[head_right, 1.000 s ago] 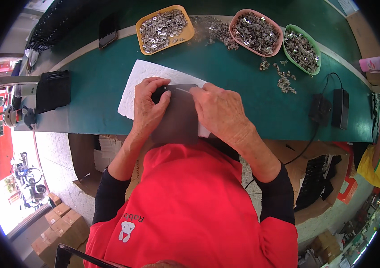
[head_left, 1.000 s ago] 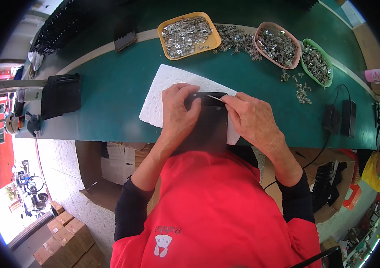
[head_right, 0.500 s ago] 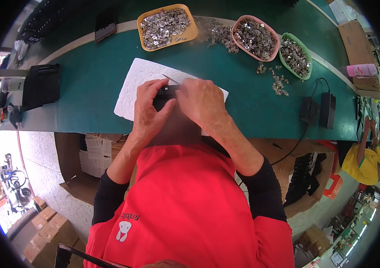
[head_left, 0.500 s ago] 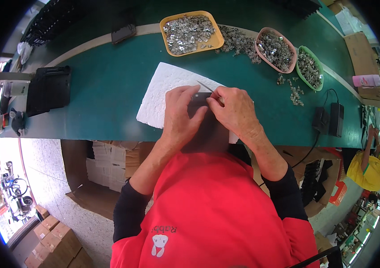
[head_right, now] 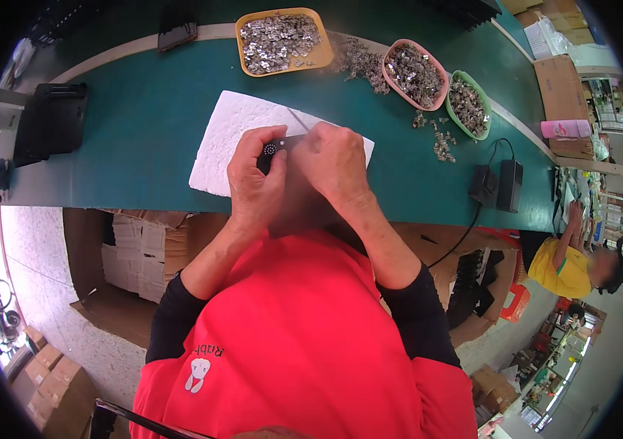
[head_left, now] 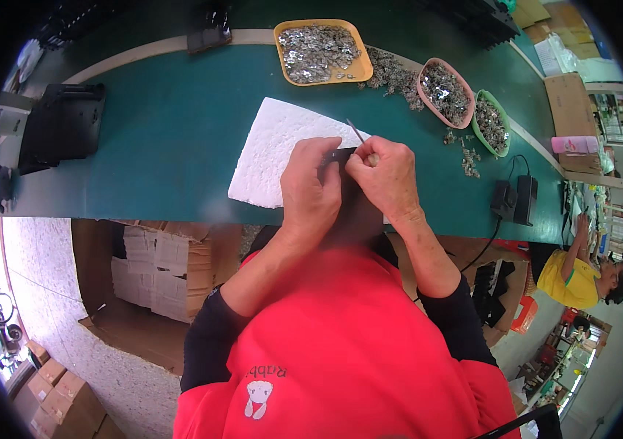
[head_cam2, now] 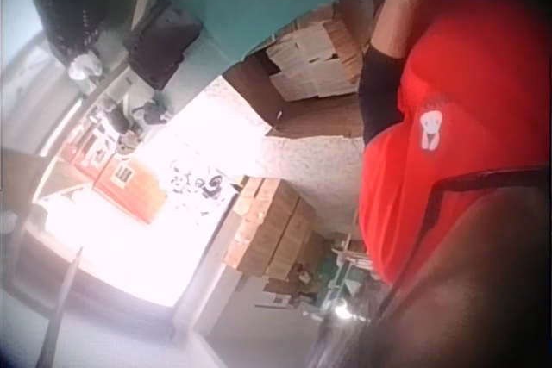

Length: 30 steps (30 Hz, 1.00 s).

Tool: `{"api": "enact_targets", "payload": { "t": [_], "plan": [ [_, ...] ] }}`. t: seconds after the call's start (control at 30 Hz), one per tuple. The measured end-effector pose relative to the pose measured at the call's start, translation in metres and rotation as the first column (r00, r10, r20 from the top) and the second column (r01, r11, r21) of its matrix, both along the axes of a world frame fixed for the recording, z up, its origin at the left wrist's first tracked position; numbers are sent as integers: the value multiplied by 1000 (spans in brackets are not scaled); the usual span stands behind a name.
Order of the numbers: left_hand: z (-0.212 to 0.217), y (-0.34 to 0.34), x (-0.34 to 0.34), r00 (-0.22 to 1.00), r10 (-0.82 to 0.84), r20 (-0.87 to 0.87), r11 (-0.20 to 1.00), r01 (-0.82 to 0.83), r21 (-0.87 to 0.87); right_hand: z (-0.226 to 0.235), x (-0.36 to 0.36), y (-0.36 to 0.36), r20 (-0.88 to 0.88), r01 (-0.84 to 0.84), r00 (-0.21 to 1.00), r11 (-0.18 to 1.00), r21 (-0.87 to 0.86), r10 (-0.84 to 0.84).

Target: The person uses a small screwdriver to manipulate screws on a black rectangular electronic device placed on a white paper towel. They repeatedly pick up the device, unscrew or tighten components, and place the device back on the table. The person also handles small metal parts from nearby trays and stacks the device with others on the table.

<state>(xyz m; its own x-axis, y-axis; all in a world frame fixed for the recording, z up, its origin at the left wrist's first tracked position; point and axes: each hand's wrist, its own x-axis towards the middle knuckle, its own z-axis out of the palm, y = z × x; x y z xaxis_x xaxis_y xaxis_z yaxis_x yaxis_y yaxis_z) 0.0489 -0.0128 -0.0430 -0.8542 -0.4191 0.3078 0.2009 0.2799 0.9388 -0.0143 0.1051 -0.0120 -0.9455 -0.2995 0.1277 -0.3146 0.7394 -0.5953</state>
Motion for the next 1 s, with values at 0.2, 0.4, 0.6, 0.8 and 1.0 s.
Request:
{"api": "enact_targets", "payload": {
  "t": [0.2,0.4,0.6,0.8,1.0],
  "plan": [
    [-13,0,3,999,31,11,998,-32,59,3,3,6,69,-8,998,997,-76,13],
    [-6,-21,-1,965,-238,107,946,205,251,17,-7,23,-81,-143,987,985,-97,135],
    [16,-58,-30,793,-603,85,743,520,422,32,-20,42,515,-62,828,949,-310,222],
    [14,-62,-26,736,-571,-363,-36,419,907,24,-4,42,719,347,640,732,-586,272],
    [-13,-31,3,854,-331,-402,-164,367,915,19,18,15,762,546,609,581,-604,219]
  ]
}}
